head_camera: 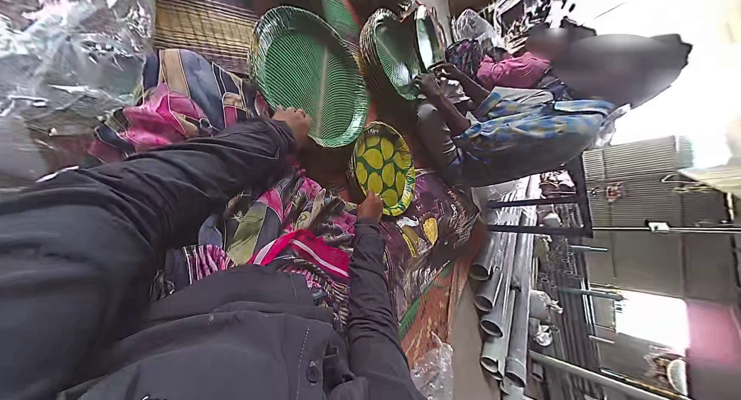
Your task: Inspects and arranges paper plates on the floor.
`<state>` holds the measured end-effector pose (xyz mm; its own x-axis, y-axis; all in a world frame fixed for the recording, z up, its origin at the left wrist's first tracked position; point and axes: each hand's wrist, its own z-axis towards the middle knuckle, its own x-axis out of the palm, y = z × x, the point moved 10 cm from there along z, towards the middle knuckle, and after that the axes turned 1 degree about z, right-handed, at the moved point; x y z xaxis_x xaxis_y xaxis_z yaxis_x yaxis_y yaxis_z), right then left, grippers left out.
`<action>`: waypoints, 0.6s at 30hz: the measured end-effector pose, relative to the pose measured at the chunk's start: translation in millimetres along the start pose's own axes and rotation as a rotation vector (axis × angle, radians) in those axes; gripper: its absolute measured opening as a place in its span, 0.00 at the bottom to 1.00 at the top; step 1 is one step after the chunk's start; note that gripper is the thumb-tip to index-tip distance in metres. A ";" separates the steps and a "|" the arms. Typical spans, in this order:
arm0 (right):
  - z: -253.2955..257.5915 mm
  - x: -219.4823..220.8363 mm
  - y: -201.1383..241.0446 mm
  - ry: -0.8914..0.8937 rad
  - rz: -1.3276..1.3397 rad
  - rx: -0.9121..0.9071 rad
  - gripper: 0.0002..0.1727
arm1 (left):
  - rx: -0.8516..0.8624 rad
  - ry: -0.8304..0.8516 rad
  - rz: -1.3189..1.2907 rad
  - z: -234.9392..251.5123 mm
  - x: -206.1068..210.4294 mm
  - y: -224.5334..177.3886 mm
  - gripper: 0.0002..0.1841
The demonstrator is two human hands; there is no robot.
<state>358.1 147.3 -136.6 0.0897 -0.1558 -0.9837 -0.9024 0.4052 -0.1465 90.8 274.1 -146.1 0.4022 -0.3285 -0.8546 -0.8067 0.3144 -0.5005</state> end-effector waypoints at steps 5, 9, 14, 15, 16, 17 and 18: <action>1.3 -31.7 -4.4 0.071 0.058 0.077 0.20 | 0.068 0.072 0.215 -3.6 16.5 -22.6 0.21; -1.9 -94.7 -7.6 -0.294 0.093 0.104 0.22 | -0.044 0.100 0.198 -11.5 3.8 -25.8 0.15; -21.6 -131.4 62.6 -0.665 0.094 -0.303 0.16 | 0.060 -0.016 0.197 -21.1 -19.9 -17.6 0.12; -20.2 -120.2 83.1 -0.589 0.076 -0.379 0.18 | 0.100 -0.143 0.190 -26.0 -31.8 -21.6 0.12; -16.1 -103.9 101.3 -0.479 0.070 -0.426 0.22 | 0.151 -0.288 0.183 -33.7 -44.2 -30.5 0.12; -10.0 -83.6 114.5 -0.356 0.067 -0.443 0.27 | 0.219 -0.425 0.215 -42.5 -52.3 -42.9 0.13; -3.2 -62.4 121.5 -0.240 0.069 -0.439 0.30 | 0.293 -0.546 0.279 -51.2 -54.9 -56.9 0.14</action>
<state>241.4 203.3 -92.7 0.0712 0.0906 -0.9933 -0.9972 -0.0176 -0.0731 92.4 228.6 -63.6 0.4192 0.2726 -0.8660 -0.7922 0.5757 -0.2023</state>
